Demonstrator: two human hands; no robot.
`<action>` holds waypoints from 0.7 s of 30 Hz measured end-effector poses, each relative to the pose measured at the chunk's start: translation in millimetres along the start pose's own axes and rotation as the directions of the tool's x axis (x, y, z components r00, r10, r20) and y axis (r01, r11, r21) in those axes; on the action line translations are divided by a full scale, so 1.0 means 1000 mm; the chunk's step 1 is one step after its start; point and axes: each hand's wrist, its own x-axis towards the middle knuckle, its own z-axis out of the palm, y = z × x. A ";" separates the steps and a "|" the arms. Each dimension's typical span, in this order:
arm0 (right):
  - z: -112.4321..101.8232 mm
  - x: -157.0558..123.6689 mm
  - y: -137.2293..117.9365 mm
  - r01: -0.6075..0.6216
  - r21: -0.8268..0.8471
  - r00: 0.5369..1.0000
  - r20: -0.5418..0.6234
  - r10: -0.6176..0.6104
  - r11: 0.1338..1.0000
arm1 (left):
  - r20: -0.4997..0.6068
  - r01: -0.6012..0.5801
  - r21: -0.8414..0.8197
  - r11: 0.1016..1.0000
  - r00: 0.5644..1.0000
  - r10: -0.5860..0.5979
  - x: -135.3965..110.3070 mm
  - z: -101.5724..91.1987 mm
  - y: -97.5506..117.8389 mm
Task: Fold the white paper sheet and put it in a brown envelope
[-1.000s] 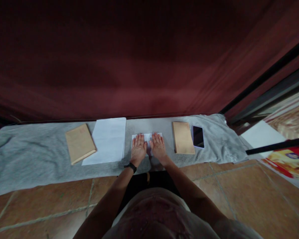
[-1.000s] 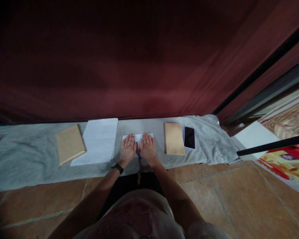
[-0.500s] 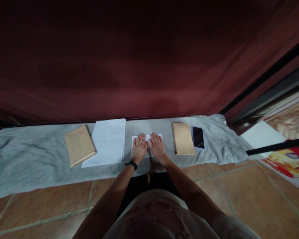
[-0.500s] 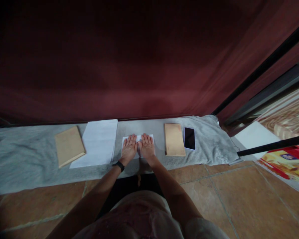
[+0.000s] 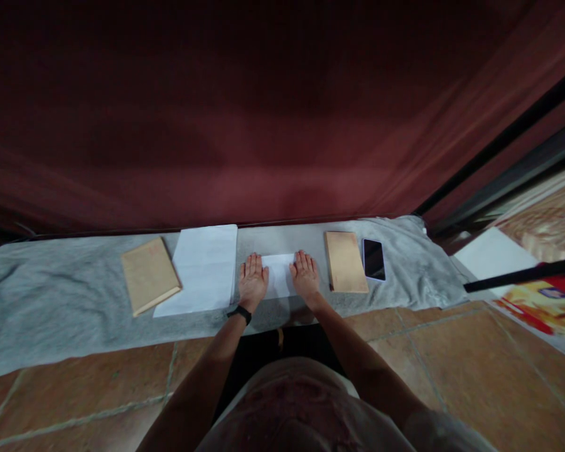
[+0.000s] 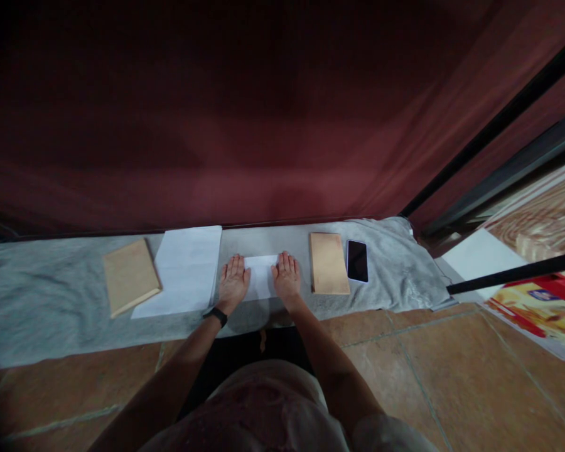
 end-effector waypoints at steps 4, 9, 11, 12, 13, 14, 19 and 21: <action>-0.001 -0.003 0.006 -0.023 -0.008 0.999 -0.023 0.023 1.000 | 0.012 0.029 0.014 1.000 1.000 -0.029 0.000 -0.005 -0.004; -0.005 -0.007 0.012 -0.058 -0.036 0.998 -0.004 0.058 0.998 | 0.045 0.049 0.024 0.999 0.998 -0.050 0.003 -0.012 -0.007; -0.007 -0.008 0.013 -0.073 -0.040 0.997 0.003 0.074 0.997 | 0.058 0.046 0.036 0.998 0.997 -0.048 0.005 -0.016 -0.007; -0.009 -0.009 0.014 -0.079 -0.039 0.997 0.003 0.079 0.996 | 0.062 0.042 0.044 0.998 0.997 -0.045 0.007 -0.018 -0.008; -0.010 -0.010 0.015 -0.081 -0.037 0.997 0.000 0.081 0.996 | 0.064 0.037 0.052 0.998 0.997 -0.041 0.010 -0.020 -0.008; -0.011 -0.011 0.016 -0.081 -0.033 0.997 -0.007 0.081 0.996 | 0.065 0.032 0.060 0.998 0.997 -0.036 0.012 -0.023 -0.008; -0.016 -0.026 0.019 -0.082 -0.021 0.996 -0.032 0.081 0.996 | 0.107 -0.004 0.059 0.998 0.994 -0.003 0.030 -0.034 -0.010; -0.018 -0.036 0.020 -0.044 -0.014 0.999 -0.028 0.043 0.999 | 0.134 -0.006 0.045 0.999 0.991 0.000 0.037 -0.038 -0.011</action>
